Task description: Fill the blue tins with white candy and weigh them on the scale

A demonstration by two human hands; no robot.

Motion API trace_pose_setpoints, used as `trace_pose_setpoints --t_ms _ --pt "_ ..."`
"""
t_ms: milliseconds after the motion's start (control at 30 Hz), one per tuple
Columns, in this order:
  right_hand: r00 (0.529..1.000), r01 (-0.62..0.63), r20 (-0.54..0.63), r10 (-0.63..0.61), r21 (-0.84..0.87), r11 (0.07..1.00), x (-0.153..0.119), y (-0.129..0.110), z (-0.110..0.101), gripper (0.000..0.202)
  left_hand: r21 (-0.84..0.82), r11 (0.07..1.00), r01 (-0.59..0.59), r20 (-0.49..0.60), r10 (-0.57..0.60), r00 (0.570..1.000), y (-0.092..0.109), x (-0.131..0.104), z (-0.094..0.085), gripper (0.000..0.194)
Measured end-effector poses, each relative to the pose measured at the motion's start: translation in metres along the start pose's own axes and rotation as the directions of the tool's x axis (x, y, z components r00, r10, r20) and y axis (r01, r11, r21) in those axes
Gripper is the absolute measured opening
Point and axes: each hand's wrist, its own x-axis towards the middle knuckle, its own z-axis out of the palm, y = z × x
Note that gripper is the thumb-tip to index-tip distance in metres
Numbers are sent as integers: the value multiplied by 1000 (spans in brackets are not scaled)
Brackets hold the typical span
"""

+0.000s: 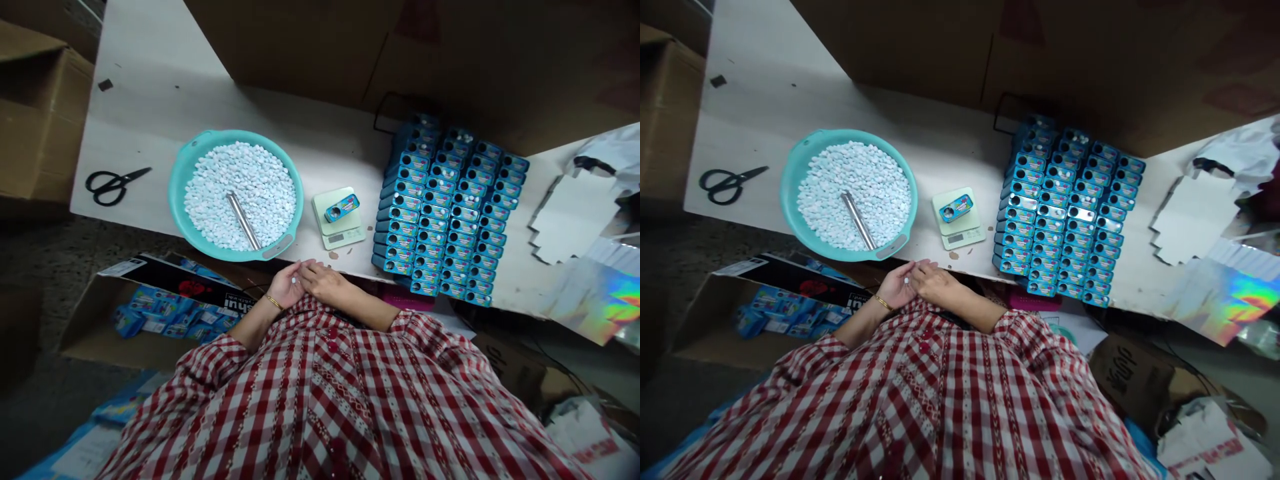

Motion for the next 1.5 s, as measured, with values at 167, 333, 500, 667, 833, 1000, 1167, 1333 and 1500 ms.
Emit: trace_pose_setpoints --t_ms 167,333,500,667,833,1000,1167,1333,1500 --pt "994 -60 -75 77 201 978 -4 15 -6 25 -63 997 -51 11 52 999 3 2 9 30" --pt "978 -135 -100 185 379 915 -8 27 -13 25 -58 997 -54 36 56 998 0 4 26 29" --pt "896 -174 -282 343 487 856 -4 58 -31 22 -27 995 -93 72 94 993 4 9 40 29" --pt "804 -250 -383 456 478 842 12 101 -46 19 50 990 -133 88 128 988 16 10 45 27" --pt "791 -283 -381 479 466 838 21 117 -38 18 46 989 -141 72 137 988 16 9 43 26" --pt "756 -266 -384 530 560 785 23 122 -35 14 44 991 -128 68 125 990 14 10 40 27" --pt "715 -251 -337 612 693 675 10 94 -34 17 15 993 -117 103 115 988 14 22 41 28" --pt "925 -146 -194 326 611 778 -20 30 -9 26 33 998 -56 88 53 995 6 33 41 34" --pt "921 -144 -199 335 625 767 -48 6 8 31 114 989 91 29 -95 995 -14 28 24 32"
